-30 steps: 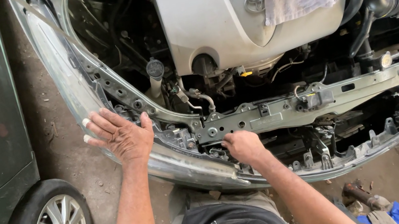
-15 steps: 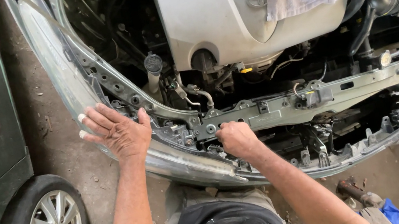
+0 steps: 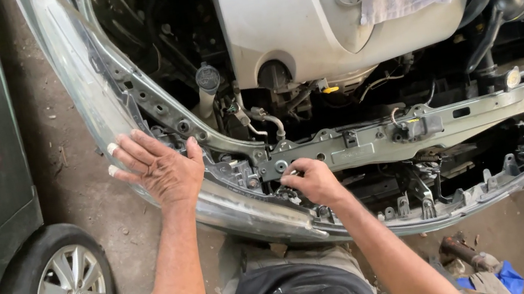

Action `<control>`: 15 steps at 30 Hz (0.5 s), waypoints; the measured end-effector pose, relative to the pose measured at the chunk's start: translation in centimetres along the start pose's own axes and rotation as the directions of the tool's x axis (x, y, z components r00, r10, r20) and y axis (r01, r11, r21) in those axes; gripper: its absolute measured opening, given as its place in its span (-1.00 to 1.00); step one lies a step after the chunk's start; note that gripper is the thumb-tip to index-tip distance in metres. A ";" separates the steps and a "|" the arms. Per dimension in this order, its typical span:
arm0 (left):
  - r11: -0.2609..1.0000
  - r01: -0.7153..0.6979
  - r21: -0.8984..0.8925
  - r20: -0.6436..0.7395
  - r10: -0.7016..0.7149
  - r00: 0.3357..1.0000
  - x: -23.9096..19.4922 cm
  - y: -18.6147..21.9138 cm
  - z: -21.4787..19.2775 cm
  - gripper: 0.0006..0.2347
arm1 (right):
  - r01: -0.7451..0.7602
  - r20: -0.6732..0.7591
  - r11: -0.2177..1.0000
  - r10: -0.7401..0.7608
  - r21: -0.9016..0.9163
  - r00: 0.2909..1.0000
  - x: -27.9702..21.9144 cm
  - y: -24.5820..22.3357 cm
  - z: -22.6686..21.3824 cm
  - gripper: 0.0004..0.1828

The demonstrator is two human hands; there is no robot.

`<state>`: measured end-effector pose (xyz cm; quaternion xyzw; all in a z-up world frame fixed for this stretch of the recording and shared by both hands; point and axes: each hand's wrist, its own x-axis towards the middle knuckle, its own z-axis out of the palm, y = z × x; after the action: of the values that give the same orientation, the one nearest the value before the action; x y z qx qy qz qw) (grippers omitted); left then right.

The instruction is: The person works on the front bumper area of a car with the hood open. They use a wrench to tighten bolts on the bumper support bar and adjust the bumper cover and headlight area.

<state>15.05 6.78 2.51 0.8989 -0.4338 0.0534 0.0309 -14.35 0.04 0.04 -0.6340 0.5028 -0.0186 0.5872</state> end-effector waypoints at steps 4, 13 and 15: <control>1.000 -0.005 0.005 0.015 0.005 1.000 -0.4 -0.6 0.6 -0.06 | -0.024 -0.173 0.968 0.069 0.251 0.983 1.2 2.7 -0.5 -0.75; 0.998 -0.030 -0.060 0.029 0.031 0.999 0.0 -0.6 -0.5 -0.04 | -0.399 -0.174 0.914 0.381 -0.078 0.908 1.0 -3.3 3.3 -0.74; 0.994 -0.061 -0.093 0.029 0.064 0.998 0.5 -0.7 -0.4 -0.01 | -0.473 -0.256 0.850 0.415 -0.233 0.873 0.4 -2.6 5.6 -0.67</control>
<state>15.92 6.84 2.98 0.8832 -0.4643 0.0200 0.0638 -9.13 3.34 0.05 -0.5736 0.6887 0.1291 0.4243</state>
